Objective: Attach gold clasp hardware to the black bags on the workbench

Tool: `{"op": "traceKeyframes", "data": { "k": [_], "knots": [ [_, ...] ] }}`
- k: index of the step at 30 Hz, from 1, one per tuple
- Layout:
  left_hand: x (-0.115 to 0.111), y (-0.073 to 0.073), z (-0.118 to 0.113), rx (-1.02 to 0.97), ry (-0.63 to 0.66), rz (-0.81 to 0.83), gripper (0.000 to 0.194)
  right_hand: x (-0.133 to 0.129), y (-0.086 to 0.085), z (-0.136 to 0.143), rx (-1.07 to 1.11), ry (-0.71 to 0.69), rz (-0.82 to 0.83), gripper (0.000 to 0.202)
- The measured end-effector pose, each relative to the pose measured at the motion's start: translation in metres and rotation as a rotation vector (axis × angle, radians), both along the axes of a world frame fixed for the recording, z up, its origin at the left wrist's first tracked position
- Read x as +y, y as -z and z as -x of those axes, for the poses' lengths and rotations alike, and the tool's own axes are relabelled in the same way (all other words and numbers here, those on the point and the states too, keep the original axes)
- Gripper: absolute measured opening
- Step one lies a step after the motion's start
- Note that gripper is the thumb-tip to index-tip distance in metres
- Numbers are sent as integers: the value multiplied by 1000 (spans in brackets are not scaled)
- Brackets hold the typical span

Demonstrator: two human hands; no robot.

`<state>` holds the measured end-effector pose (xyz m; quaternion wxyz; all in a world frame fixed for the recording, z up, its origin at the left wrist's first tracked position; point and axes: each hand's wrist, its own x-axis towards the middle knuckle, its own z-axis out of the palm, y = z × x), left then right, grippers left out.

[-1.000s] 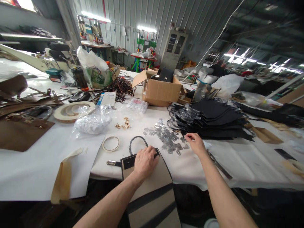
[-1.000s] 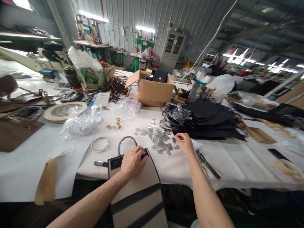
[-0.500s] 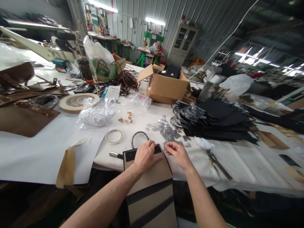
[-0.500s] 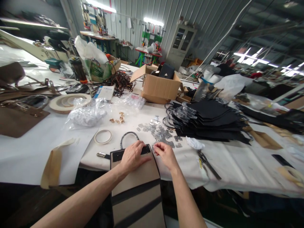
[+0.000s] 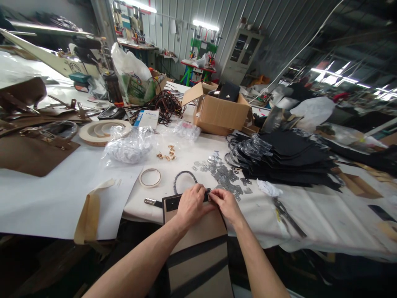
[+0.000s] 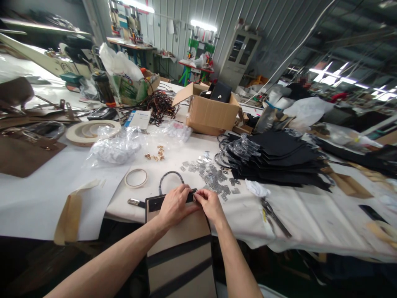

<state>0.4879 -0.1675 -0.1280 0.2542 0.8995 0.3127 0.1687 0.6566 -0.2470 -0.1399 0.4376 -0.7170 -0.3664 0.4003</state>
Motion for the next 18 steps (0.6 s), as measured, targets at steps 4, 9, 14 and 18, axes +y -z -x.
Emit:
{"op": "traceKeyframes", "data": {
  "k": [4,9,14,18],
  "knots": [
    [0,-3,-1,0,-4,12,47,0,-4,6,-136,16,11,25],
    [-1,-6,0,-2,-8,21,42,1,-8,12,-186,54,13,19],
    [-2,-5,0,-26,11,-3,34,0,0,12,-160,71,35,21],
    [-2,-5,0,-30,21,-18,33,-1,7,6,-23,108,1,35]
  ]
}}
